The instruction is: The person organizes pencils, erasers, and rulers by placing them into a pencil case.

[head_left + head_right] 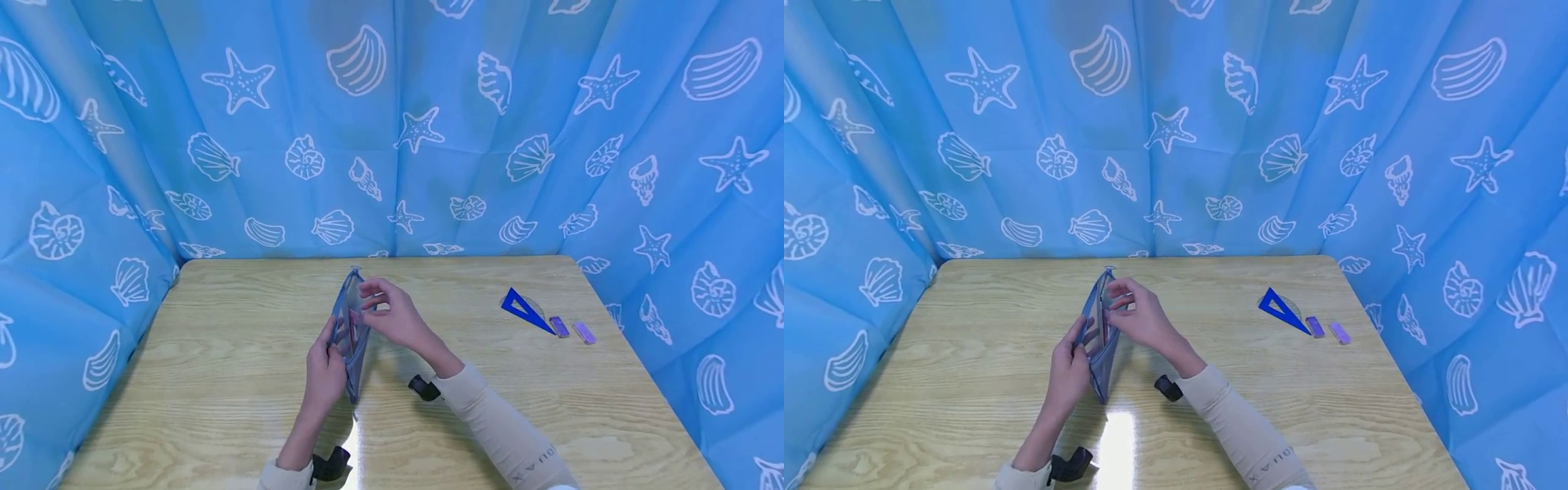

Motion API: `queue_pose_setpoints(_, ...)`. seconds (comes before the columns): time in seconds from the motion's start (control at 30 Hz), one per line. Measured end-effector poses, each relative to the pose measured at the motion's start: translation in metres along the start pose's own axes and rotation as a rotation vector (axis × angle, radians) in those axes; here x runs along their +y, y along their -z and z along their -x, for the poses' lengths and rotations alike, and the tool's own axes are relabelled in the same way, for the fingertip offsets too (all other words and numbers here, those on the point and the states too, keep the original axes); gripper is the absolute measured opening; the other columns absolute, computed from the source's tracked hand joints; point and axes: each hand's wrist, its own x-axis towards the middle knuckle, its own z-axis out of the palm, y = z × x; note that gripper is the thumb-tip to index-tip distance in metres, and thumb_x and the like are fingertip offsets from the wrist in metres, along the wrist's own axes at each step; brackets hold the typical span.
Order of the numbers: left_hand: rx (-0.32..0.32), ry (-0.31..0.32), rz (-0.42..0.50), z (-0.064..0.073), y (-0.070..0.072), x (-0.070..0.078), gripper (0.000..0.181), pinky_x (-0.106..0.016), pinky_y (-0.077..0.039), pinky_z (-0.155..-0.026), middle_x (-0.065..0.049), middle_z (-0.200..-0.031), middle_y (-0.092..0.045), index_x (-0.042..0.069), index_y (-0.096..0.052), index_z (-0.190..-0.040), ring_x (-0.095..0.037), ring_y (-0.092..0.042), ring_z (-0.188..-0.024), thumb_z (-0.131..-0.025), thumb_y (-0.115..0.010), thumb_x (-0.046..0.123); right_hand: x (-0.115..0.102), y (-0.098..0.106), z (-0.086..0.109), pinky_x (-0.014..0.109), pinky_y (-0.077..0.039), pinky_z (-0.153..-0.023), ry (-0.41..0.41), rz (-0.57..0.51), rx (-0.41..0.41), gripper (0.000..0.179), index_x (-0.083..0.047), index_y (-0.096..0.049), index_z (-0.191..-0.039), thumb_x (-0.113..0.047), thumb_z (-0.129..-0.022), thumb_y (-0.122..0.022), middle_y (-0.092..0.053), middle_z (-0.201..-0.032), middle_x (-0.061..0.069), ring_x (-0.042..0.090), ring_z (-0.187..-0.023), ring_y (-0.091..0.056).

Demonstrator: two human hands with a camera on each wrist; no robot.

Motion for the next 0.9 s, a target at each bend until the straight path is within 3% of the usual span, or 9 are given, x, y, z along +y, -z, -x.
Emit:
queue_pose_setpoints(0.33, 0.008, 0.009, -0.018, -0.001, -0.001, 0.0, 0.057, -0.059, -0.044, -0.111, -0.031, -0.15, -0.046, -0.013, -0.031, -0.152, -0.05, -0.052, -0.131, -0.096, -0.03, -0.013, 0.016, 0.019, 0.016, 0.041, -0.059, -0.097, -0.012, 0.052, 0.064, 0.041, 0.004, -0.059, -0.132, 0.004, -0.09, -0.062, -0.063, -0.127, 0.022, 0.037, -0.113, -0.064)
queue_pose_setpoints(0.53, -0.011, 0.03, -0.034, 0.002, 0.001, 0.0, 0.057, -0.058, -0.041, -0.112, -0.029, -0.153, -0.043, -0.01, -0.029, -0.154, -0.049, -0.047, -0.136, -0.097, -0.029, -0.012, 0.035, 0.027, 0.026, 0.047, -0.056, -0.1, -0.046, 0.092, 0.038, 0.039, 0.003, -0.06, -0.131, 0.001, -0.092, -0.062, -0.062, -0.13, 0.023, 0.045, -0.117, -0.06)
queue_pose_setpoints(0.9, -0.026, 0.034, 0.001, 0.003, -0.001, -0.002, 0.057, -0.055, -0.042, -0.112, -0.029, -0.156, -0.039, -0.01, -0.025, -0.155, -0.049, -0.045, -0.137, -0.098, -0.027, -0.011, 0.061, 0.051, 0.05, 0.052, -0.053, -0.102, -0.102, 0.171, 0.027, 0.041, 0.006, -0.057, -0.134, 0.0, -0.094, -0.062, -0.058, -0.134, 0.027, 0.042, -0.118, -0.058)
